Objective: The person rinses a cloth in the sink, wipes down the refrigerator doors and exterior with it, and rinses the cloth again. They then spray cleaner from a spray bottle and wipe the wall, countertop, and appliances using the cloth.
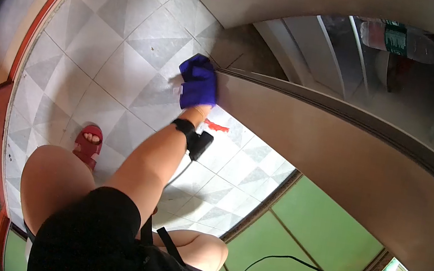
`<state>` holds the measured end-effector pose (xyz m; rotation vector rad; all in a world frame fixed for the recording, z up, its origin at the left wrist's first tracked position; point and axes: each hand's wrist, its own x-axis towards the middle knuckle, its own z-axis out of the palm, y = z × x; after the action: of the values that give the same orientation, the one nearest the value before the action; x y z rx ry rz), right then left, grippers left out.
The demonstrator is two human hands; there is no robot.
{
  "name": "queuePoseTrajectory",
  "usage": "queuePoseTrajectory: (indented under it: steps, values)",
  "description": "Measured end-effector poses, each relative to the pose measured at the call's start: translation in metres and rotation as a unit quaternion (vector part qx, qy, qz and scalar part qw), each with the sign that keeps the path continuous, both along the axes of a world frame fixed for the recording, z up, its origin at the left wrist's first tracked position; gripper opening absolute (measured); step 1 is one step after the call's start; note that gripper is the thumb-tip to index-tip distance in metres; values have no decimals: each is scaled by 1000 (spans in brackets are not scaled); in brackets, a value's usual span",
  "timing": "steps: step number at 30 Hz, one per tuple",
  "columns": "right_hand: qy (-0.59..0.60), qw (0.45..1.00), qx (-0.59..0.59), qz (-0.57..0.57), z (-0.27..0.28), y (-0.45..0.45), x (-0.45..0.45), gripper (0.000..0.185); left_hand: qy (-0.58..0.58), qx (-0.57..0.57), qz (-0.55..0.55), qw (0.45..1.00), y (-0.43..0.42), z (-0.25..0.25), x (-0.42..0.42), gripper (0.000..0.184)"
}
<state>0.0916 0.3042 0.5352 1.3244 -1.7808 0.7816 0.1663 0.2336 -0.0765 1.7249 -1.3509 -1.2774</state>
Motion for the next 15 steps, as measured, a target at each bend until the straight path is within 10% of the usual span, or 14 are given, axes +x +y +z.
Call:
queuePoseTrajectory:
  steps: [3,7,10,15]
  values:
    - [7,1000,2,-10,1,3,1,34,-166,139,-162,963,-9,-44,-18,33]
    - [9,1000,4,-17,2,3,2,32,170,70,-54,981,32,82,-14,41]
    - [10,1000,-1,-16,2,5,3,31,439,70,-63,894,86,201,5,46]
    - [10,1000,-7,-21,3,3,3,29,453,48,-96,885,85,213,4,56]
